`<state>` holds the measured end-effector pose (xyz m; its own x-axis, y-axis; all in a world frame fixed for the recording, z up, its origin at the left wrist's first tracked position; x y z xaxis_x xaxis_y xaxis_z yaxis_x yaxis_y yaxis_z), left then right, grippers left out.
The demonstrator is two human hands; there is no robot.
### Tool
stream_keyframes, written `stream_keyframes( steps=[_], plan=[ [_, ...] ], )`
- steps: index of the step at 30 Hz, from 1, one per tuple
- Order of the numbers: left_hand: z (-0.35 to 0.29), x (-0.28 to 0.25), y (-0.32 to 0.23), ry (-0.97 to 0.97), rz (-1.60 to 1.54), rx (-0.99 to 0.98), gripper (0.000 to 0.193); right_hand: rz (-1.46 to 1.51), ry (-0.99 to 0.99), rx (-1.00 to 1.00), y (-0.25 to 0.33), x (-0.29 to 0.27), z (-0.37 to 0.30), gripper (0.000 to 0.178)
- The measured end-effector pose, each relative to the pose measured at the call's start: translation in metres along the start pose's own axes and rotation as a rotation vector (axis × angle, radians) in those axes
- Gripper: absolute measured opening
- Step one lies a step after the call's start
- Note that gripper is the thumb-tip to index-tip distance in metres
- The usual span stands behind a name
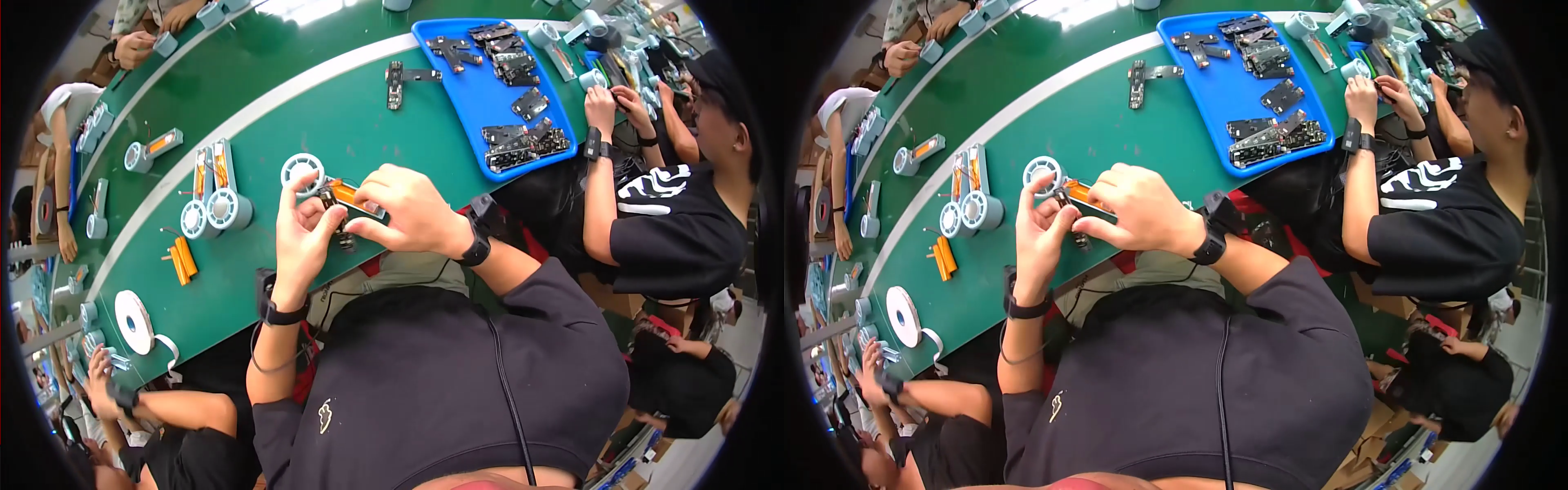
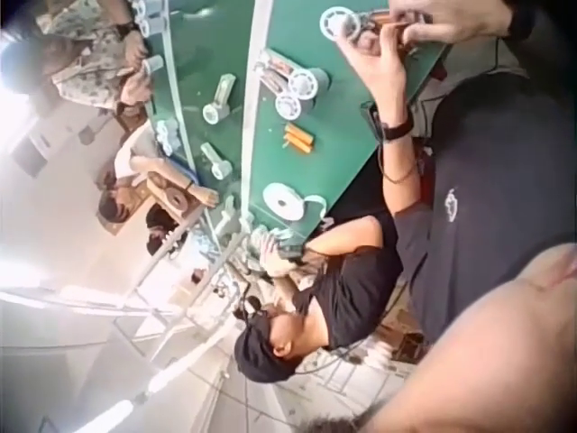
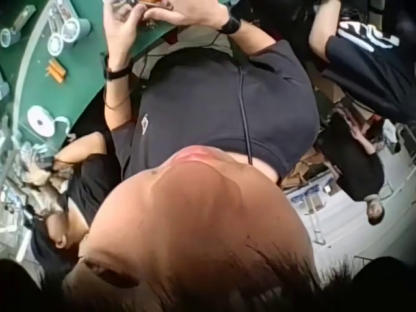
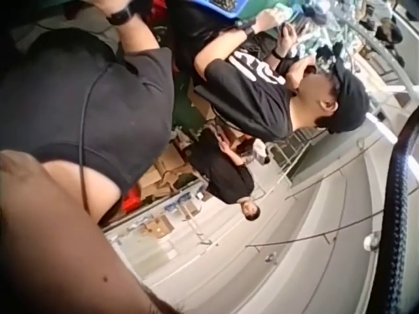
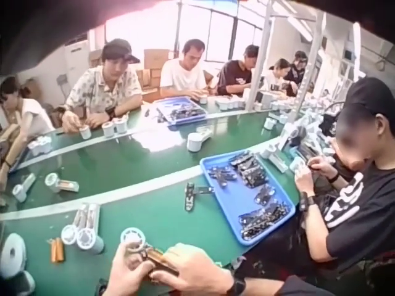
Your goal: The person picks up a circuit board and connects it to the wires of a fan housing before pressing it into place. They then repeat this process with a second fan housing and circuit board.
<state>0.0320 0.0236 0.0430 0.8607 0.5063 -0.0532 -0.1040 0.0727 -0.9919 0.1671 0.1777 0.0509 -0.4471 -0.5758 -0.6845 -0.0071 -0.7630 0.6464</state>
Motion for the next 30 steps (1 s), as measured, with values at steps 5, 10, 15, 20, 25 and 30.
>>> stream_keyframes(
  steps=[5,10,15,20,25,30],
  plan=[
    [-0.007,0.016,-0.031,-0.082,-0.614,-0.335,0.062,0.190,0.359,0.329,0.012,-0.013,0.022,0.038],
    [-0.009,-0.003,-0.051,0.109,-0.755,-0.484,0.058,0.385,0.628,0.180,-0.017,-0.027,0.036,0.042],
    [0.027,-0.016,-0.055,0.272,0.603,0.001,0.034,0.203,0.852,0.270,-0.001,-0.039,0.059,0.030],
    [0.056,-0.021,-0.026,0.453,0.992,0.486,0.016,-0.352,0.842,0.179,0.020,-0.053,0.059,0.025],
    [0.054,-0.008,-0.015,0.284,0.893,0.487,0.008,-0.407,0.326,0.247,-0.007,-0.022,0.036,0.030],
    [0.045,-0.003,-0.010,0.170,0.906,0.519,0.006,0.086,0.060,0.155,-0.026,0.008,0.008,0.034]
  ],
)
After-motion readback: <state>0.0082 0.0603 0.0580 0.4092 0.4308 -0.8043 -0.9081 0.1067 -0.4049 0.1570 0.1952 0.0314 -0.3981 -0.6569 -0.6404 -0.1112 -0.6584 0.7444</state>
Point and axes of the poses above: each hand's wrist, its own z-axis towards the middle knuckle, its own x-axis out of the palm, y = z × x, the point moved 1 cm from there along z, towards the middle knuckle, and after that the axes turned 7 degrees about x, right-handed, at the moved point
